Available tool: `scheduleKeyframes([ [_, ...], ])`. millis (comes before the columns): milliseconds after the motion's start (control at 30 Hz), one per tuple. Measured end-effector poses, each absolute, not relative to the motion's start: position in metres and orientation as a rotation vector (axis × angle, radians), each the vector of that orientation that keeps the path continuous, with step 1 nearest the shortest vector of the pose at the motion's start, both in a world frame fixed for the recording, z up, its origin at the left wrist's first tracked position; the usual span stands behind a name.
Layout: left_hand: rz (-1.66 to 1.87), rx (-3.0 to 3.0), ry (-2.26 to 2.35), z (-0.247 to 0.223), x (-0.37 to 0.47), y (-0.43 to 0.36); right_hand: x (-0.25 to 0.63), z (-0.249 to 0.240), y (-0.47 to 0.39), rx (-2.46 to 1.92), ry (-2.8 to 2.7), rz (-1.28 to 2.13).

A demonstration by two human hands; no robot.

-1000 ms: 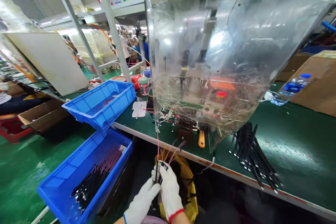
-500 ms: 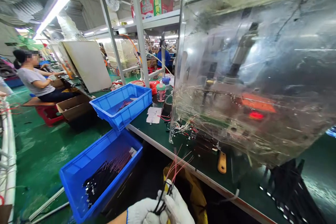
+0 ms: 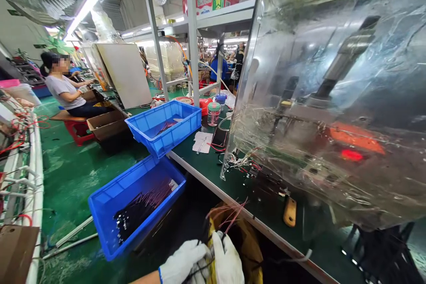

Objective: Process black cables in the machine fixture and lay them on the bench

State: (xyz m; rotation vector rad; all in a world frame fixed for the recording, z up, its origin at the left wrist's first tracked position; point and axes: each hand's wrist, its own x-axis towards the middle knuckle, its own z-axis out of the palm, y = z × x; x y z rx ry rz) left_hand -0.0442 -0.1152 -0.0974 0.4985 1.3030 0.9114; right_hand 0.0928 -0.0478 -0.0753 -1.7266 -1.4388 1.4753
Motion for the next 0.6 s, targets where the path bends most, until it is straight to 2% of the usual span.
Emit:
scheduleKeyframes([
  [100,0.992,0.497,1.286,-0.076,-0.065,-0.119,0.083,-0.072,-0.052,-1.651,-1.216,1.544],
  [200,1.012,0.648,1.509,-0.064,-0.113,-0.122,0.074,-0.071,-0.054,-1.224,-0.906,1.738],
  [300,0.940,0.711,1.847,-0.069,-0.179,-0.133,0.072,-0.066,-0.054,-1.056,-0.727,1.809],
  [367,0.699,0.856,2.138,-0.078,-0.221,-0.147,0.073,-0.059,-0.052,-1.068,-0.723,1.797],
  [433,0.280,1.037,2.392,-0.087,-0.254,-0.163,0.074,-0.052,-0.051,-1.088,-0.805,1.760],
  [533,0.007,1.077,2.480,-0.097,-0.276,-0.175,0.078,-0.041,-0.049,-1.154,-1.023,1.645],
  [600,-0.054,1.192,2.504,-0.097,-0.271,-0.167,0.081,-0.036,-0.048,-1.226,-1.153,1.552],
])
